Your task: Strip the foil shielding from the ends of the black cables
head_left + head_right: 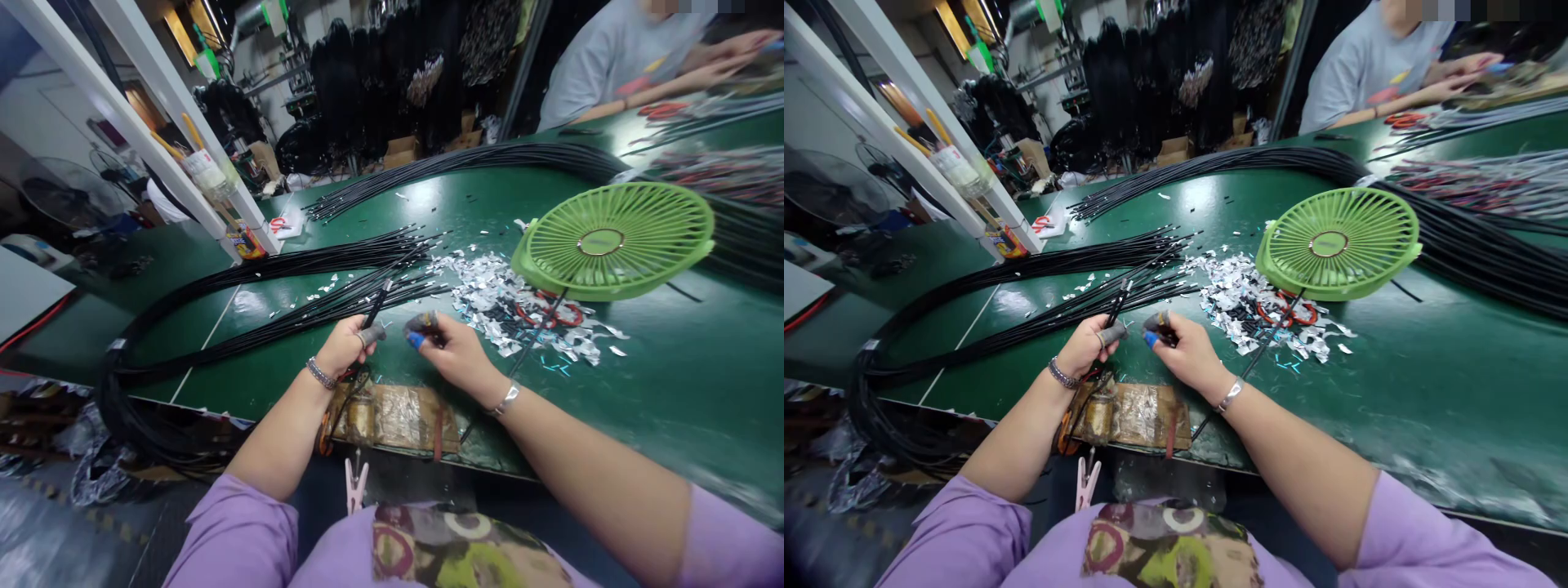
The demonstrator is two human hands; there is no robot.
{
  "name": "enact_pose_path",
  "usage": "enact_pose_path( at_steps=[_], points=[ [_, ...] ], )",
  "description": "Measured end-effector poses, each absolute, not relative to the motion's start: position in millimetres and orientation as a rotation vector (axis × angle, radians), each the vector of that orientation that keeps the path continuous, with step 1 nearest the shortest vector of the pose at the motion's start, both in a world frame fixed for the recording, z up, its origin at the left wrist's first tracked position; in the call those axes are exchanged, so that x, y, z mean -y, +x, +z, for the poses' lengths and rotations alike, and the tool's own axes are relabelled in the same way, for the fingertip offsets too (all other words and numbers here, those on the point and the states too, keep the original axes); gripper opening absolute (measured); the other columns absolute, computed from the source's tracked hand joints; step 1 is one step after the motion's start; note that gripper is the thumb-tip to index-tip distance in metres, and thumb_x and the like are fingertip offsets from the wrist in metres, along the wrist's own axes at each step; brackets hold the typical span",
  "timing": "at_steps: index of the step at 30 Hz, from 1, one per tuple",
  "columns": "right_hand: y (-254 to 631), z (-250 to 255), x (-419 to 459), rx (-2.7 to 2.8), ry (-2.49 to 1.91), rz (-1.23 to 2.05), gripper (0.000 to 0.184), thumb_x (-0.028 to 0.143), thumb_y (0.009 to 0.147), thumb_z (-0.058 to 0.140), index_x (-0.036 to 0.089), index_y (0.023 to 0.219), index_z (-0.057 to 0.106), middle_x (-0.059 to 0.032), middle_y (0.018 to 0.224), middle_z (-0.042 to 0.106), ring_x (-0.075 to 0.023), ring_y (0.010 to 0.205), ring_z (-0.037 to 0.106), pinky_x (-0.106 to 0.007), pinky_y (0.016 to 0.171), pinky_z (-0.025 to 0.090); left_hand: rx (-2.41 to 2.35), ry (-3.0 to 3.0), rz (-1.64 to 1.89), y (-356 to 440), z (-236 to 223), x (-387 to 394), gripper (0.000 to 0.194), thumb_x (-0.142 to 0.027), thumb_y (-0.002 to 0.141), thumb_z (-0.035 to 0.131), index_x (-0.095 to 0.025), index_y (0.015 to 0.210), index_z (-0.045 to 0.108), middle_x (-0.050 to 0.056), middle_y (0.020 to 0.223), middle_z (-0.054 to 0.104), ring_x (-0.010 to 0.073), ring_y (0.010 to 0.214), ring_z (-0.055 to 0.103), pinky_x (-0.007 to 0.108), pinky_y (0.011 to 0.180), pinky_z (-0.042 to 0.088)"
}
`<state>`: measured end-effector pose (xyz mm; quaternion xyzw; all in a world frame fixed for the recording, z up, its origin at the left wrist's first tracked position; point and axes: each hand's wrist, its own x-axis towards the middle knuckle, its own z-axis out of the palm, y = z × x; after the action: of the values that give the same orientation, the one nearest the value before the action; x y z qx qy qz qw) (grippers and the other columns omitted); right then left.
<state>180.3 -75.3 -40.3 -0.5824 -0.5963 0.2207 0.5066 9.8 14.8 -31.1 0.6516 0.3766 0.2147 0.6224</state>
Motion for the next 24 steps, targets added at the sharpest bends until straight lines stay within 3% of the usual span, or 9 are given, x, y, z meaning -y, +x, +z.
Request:
enact_pose_path(
  at_steps=[6, 10, 14, 24],
  points=[
    [182, -48, 67, 1.208, -1.403, 0.798, 0.015, 0.035, 0.076, 0.058, 0.021, 0.074, 0.060, -0.0001, 0.064, 0.060, -0.0159, 0.064, 0.054, -0.029, 0.062, 0.044, -0.836, 1.452, 0.473, 9, -29, -14, 0.047, -0.058, 0.062, 0.071, -0.015, 0.069, 0.054, -0.007, 0.045, 0.049, 0.0031, 0.032, 0.036, 0.017, 0.033, 0.023],
    [171, -46, 70, 1.030, -1.405, 1.079, 0.028, 0.047, 0.076, 0.058, 0.020, 0.071, 0.059, 0.0037, 0.054, 0.049, -0.0103, 0.049, 0.038, -0.024, 0.045, 0.030, -0.787, 1.476, 0.454, 10, -31, -12, 0.049, -0.058, 0.059, 0.074, -0.015, 0.073, 0.054, -0.007, 0.047, 0.051, 0.0036, 0.033, 0.038, 0.017, 0.034, 0.026],
    [167, -42, 71, 0.847, -1.378, 1.241, 0.035, 0.052, 0.067, 0.068, 0.020, 0.068, 0.054, 0.0038, 0.057, 0.051, -0.0069, 0.046, 0.032, -0.022, 0.041, 0.021, -0.773, 1.571, 0.468, 10, -34, -9, 0.045, -0.054, 0.063, 0.074, -0.014, 0.075, 0.056, -0.005, 0.049, 0.052, 0.0048, 0.037, 0.042, 0.017, 0.037, 0.031],
    [165, -41, 72, 0.690, -1.204, 1.493, 0.042, 0.049, 0.054, 0.080, 0.017, 0.063, 0.054, 0.0047, 0.057, 0.049, -0.0036, 0.046, 0.031, -0.019, 0.040, 0.020, -0.727, 1.766, 0.579, 8, -37, -8, 0.032, -0.045, 0.073, 0.067, -0.015, 0.072, 0.058, -0.003, 0.053, 0.056, 0.0068, 0.045, 0.046, 0.019, 0.046, 0.037]
  ],
)
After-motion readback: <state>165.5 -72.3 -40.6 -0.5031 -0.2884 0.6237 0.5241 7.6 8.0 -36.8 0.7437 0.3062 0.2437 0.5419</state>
